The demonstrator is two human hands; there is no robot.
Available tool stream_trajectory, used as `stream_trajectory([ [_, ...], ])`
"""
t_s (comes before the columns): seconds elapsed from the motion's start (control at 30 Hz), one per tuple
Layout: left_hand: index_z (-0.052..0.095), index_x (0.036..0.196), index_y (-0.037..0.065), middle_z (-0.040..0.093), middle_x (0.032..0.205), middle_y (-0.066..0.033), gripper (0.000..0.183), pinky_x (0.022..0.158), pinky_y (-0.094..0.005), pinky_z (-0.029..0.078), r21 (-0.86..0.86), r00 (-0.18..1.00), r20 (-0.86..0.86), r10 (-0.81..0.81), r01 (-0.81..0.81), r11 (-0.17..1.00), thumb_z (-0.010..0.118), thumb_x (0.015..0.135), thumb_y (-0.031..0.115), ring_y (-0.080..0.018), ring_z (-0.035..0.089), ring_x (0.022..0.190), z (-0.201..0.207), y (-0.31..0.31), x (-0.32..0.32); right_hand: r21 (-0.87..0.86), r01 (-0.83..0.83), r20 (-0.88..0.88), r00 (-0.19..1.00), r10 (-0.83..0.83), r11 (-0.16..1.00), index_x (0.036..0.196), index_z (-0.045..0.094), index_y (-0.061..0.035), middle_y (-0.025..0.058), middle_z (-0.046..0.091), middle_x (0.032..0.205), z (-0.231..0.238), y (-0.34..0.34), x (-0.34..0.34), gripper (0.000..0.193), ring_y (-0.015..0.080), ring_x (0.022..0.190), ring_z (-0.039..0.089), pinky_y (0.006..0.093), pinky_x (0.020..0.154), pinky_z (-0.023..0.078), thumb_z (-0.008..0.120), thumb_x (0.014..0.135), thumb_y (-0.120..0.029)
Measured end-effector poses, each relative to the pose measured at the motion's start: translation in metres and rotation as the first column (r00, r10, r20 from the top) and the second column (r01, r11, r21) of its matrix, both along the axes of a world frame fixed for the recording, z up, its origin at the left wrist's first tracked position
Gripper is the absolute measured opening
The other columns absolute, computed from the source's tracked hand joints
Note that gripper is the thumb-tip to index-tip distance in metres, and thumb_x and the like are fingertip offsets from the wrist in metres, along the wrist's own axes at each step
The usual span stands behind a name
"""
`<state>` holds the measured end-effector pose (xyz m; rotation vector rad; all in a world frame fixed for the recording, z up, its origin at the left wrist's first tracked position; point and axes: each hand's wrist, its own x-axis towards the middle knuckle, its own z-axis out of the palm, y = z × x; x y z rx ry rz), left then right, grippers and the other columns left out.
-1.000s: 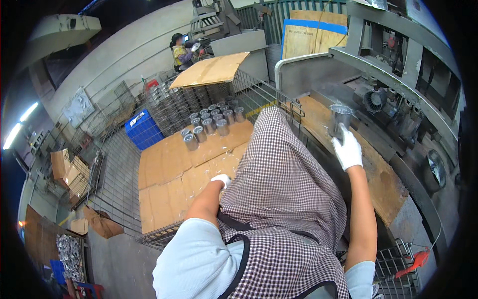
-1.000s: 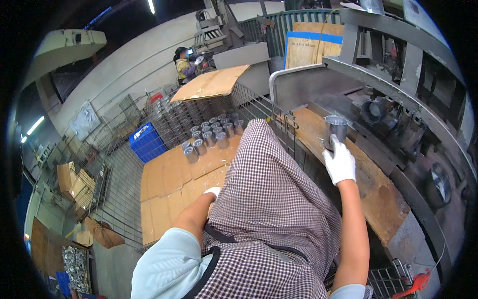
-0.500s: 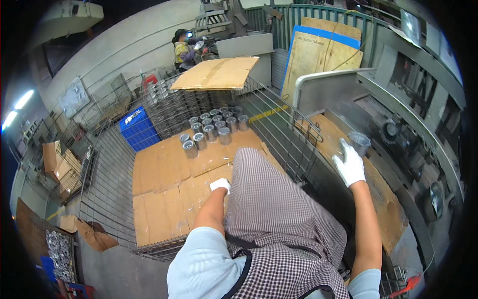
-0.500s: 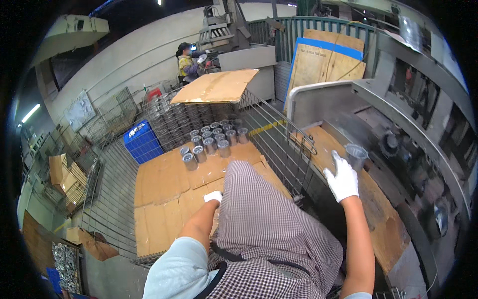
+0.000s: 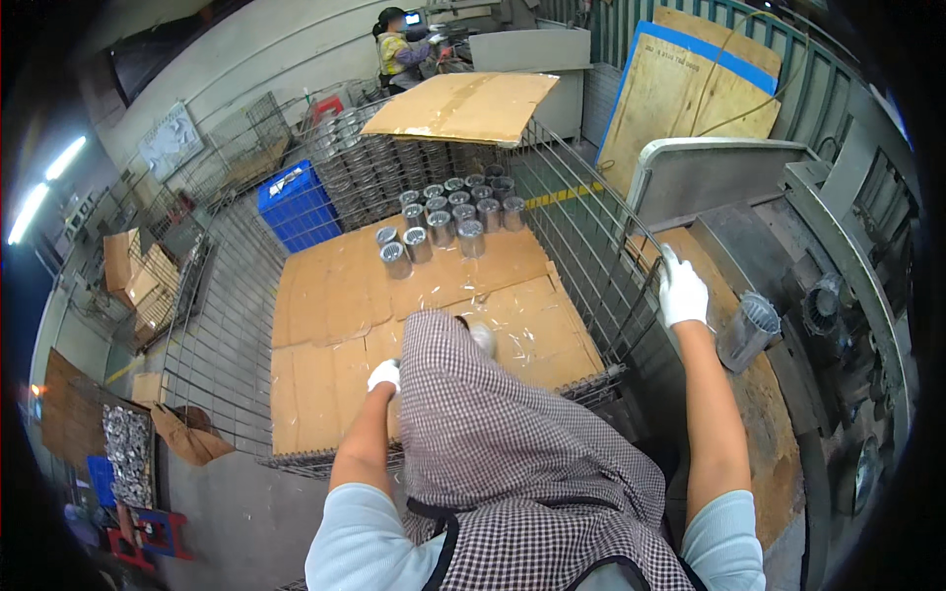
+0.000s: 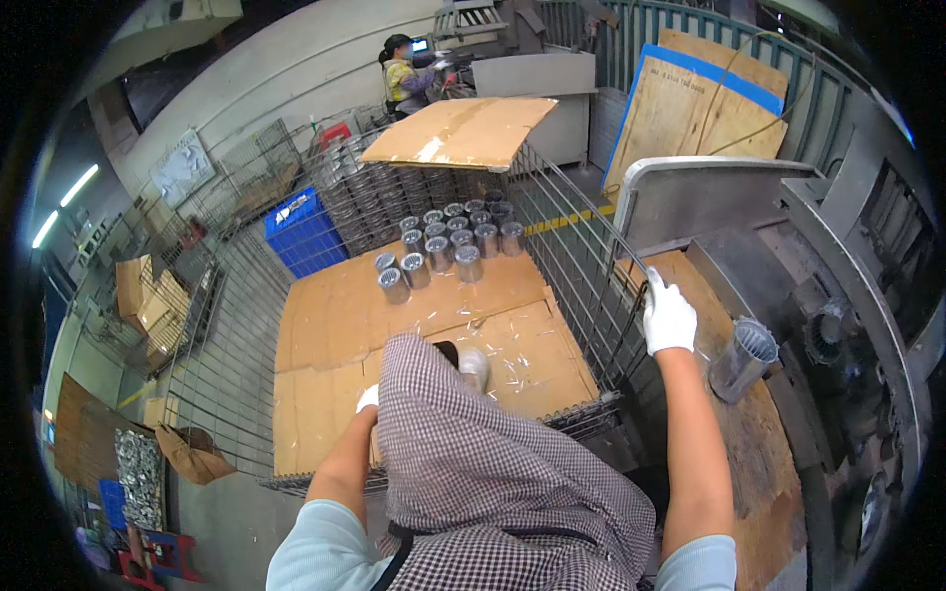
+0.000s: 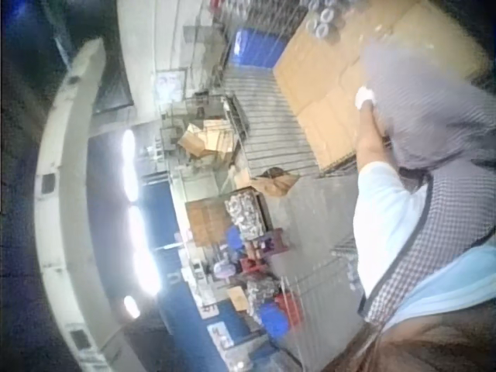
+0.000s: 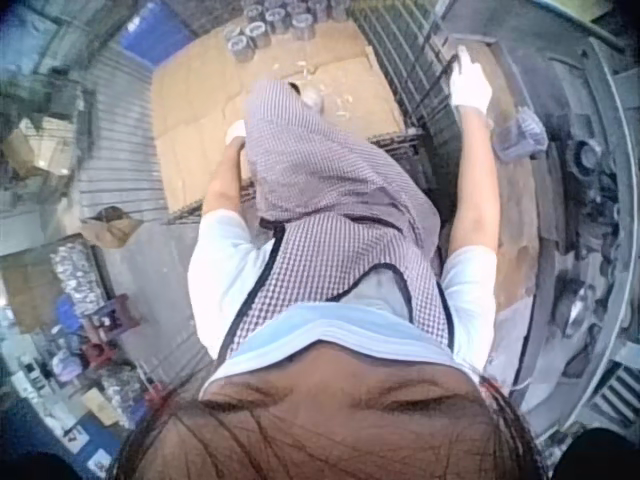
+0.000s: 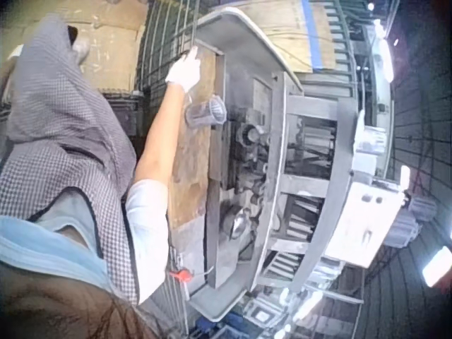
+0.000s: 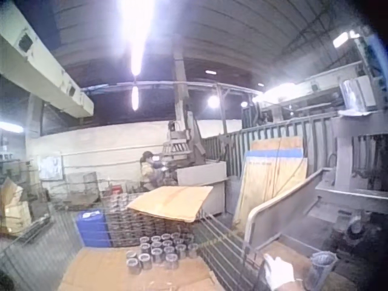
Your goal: The person cleans cast metal parts with a compressed air gun, then sorts them onto a cardboard sheet inside a metal crate.
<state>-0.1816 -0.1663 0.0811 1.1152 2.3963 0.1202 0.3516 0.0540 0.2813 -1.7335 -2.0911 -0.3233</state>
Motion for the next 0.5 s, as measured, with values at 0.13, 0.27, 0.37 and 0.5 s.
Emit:
stream_trajectory([
  [0.13,0.063,0.129,0.015,0.063,0.13,-0.0145,0.045,0.102,-0.0396,0.046,0.026,0.997,-0.018,0.081,-0.081,0.996,0.051,0.095,0.043,-0.0334,0.059,0.121,0.043,0.029,-0.023,0.012,-0.01,-0.017,1.0,0.01,1.0,0.137,0.054,-0.0228,0.0187,0.064,0.097,-0.002,-0.002,-0.01,0.043,0.0373,0.083,0.067,0.0468,0.076,0.055,0.057,0.094,-0.021],
  [0.27,0.065,0.127,0.011,0.065,0.127,-0.0154,0.049,0.101,-0.0389,0.046,0.164,1.0,-0.012,-0.007,0.009,0.986,0.054,0.094,0.046,-0.0328,0.06,0.119,0.043,0.095,-0.045,0.126,-0.097,-0.249,0.96,0.126,0.987,0.131,0.059,-0.015,0.0185,0.065,0.107,0.002,-0.008,-0.017,0.04,0.0373,0.091,0.066,0.0444,0.082,0.053,0.062,0.091,-0.019],
  [0.37,0.065,0.125,0.01,0.066,0.125,-0.015,0.049,0.1,-0.0387,0.047,0.067,0.994,-0.049,-0.096,0.099,0.993,0.054,0.094,0.046,-0.0323,0.061,0.117,0.049,0.161,-0.048,0.183,-0.12,-0.383,0.905,0.183,0.976,0.134,0.058,-0.0101,0.0185,0.065,0.11,0.012,0.0,-0.028,0.046,0.0366,0.098,0.065,0.0411,0.087,0.052,0.067,0.09,-0.022],
  [0.5,0.065,0.126,0.014,0.066,0.125,-0.0133,0.049,0.1,-0.0394,0.047,-0.05,0.946,-0.084,-0.312,0.308,0.95,0.053,0.094,0.048,-0.0316,0.061,0.117,0.039,0.262,-0.028,0.016,0.018,-0.348,0.938,-0.012,1.0,0.113,0.067,-0.0027,0.0186,0.067,0.098,0.026,0.003,-0.034,0.025,0.0362,0.086,0.066,0.0411,0.078,0.053,0.069,0.089,-0.01],
])
